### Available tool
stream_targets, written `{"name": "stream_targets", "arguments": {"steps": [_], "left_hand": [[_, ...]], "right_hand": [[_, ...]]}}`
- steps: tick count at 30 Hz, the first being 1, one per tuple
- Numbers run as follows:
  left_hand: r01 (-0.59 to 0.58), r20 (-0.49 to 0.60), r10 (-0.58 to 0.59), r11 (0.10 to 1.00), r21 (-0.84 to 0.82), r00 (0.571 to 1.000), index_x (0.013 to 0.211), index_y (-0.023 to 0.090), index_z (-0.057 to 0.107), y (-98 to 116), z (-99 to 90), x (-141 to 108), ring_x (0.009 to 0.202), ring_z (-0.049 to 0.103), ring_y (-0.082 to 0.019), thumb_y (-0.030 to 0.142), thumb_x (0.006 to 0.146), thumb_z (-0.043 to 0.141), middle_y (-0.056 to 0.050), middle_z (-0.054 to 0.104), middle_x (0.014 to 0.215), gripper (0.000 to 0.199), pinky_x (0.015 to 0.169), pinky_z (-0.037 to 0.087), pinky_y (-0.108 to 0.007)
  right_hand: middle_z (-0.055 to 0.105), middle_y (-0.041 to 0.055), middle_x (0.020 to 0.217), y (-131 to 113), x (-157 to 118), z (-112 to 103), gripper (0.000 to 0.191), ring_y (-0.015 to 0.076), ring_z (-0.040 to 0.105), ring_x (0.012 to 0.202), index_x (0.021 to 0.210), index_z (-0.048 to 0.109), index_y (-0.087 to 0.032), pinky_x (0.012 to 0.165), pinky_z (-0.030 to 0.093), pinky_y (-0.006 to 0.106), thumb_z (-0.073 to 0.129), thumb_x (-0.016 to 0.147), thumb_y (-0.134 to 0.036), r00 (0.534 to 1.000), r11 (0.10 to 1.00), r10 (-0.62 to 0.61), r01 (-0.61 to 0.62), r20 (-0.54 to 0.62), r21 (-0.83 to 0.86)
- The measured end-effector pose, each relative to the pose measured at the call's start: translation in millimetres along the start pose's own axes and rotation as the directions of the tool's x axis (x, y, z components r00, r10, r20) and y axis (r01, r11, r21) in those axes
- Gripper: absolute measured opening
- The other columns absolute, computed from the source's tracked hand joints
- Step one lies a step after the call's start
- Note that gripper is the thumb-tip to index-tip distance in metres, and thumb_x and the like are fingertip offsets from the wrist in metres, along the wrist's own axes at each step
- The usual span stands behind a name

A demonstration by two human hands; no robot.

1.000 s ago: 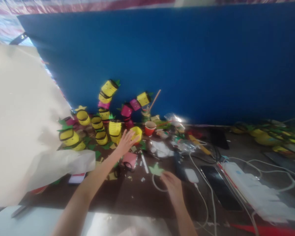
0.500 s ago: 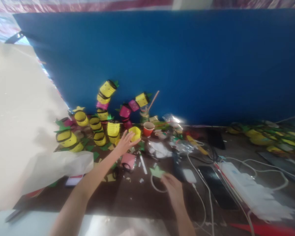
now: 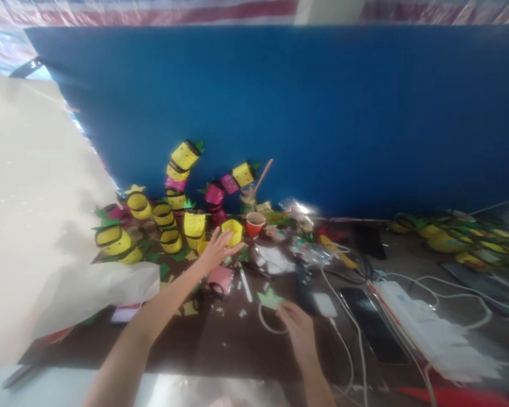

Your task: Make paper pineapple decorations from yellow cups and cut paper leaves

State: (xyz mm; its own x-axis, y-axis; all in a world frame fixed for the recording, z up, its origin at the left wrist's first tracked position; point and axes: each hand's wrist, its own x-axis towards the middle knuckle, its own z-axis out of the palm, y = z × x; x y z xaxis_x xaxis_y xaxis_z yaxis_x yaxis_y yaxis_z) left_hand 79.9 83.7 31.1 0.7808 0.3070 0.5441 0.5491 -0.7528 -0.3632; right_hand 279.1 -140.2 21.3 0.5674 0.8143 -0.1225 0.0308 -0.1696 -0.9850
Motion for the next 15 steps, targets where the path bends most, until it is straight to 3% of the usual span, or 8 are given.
{"name": "stream_targets", "arguments": {"steps": [15], "left_hand": [[0.103,-0.039,-0.103,0.995,0.002,0.994,0.134,0.032,0.026,9.6,8.3,1.9,0.122,0.039,-0.028,0.001,0.074,0.048,-0.013,0.041,0.13,0.071,0.103,0.018,-0.059]], "right_hand": [[0.067,0.0059,0.063,-6.4,-4.7,-1.5,0.029,0.0204,0.062,0.06,0.068,0.068,-0.014,0.058,0.051,0.029,0.07,0.056,-0.04,1.0,1.0,-0.006,0.006,-0.023,-0.014]]}}
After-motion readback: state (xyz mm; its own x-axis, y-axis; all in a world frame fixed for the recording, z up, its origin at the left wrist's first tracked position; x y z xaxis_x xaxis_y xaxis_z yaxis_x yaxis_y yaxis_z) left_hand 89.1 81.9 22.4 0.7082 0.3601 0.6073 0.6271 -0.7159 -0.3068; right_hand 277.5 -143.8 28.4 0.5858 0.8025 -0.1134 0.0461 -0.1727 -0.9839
